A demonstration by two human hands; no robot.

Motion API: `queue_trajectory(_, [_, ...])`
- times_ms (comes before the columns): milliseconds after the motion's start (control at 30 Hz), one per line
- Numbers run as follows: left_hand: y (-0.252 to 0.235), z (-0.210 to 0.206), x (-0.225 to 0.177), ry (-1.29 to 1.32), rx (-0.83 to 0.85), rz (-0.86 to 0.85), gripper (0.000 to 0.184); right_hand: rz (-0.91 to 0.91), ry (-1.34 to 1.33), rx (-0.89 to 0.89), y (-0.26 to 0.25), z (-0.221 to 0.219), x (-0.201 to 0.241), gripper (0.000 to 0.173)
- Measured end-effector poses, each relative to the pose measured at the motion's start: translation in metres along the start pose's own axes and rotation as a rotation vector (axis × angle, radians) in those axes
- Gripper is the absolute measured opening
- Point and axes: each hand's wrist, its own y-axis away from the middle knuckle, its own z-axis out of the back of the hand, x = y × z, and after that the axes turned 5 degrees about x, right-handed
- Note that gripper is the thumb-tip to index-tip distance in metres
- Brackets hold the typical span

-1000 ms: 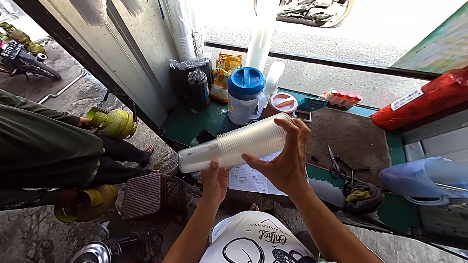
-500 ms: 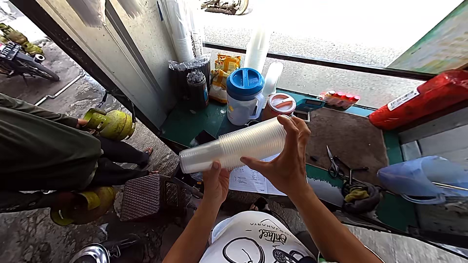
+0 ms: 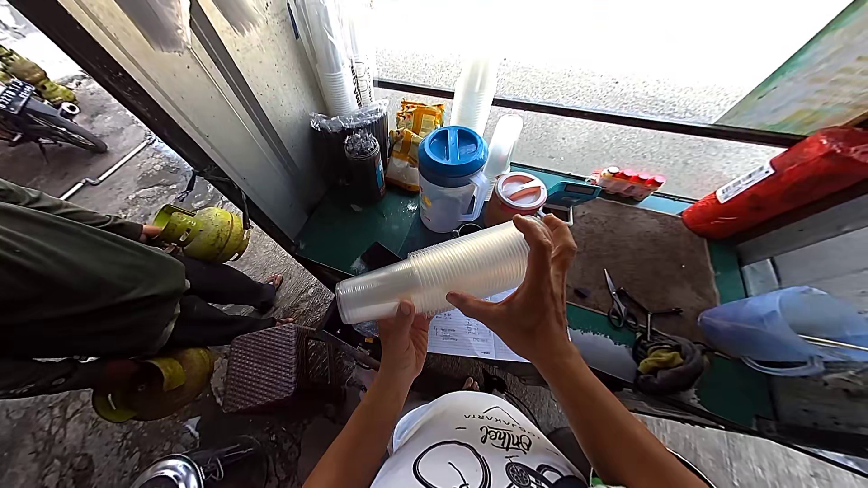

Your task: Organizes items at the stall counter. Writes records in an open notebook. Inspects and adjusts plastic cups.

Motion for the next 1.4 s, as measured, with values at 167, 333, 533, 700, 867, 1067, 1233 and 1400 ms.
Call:
queue_trajectory(167, [-0.001, 0.000, 0.002, -0.002, 0.003, -0.004, 0.056, -0.003, 0.020, 0.004, 0.000, 0.000, 0.001, 0.113])
queue_trajectory(333, [0.000, -0.001, 0.004, -0.024, 0.003, 0.008, 0.058, 0.001, 0.026, -0.006, 0.001, 0.001, -0.004, 0.121])
queue_trajectory(533, [0.001, -0.002, 0.007, -0.021, 0.003, 0.012, 0.059, -0.015, 0.041, -0.003, 0.002, 0.002, -0.003, 0.114])
queue_trajectory(700, [-0.001, -0.002, 0.010, -0.010, 0.003, 0.023, 0.057, -0.011, 0.054, -0.001, 0.001, 0.001, -0.005, 0.114])
queue_trajectory(867, [0.001, -0.003, 0.012, -0.015, 0.020, 0.019, 0.053, -0.002, 0.078, -0.006, 0.001, 0.003, -0.008, 0.120])
queue_trajectory(1067, [-0.001, -0.004, 0.014, -0.022, 0.013, 0.020, 0.052, -0.005, 0.082, -0.001, 0.002, 0.003, -0.007, 0.111])
queue_trajectory(1233, [-0.001, -0.005, 0.017, -0.027, 0.016, 0.036, 0.052, 0.001, 0.111, -0.013, 0.001, 0.005, -0.012, 0.120])
queue_trajectory(1400, [-0.002, -0.008, 0.022, -0.058, 0.008, 0.051, 0.058, -0.016, 0.123, -0.006, 0.002, 0.010, -0.013, 0.116])
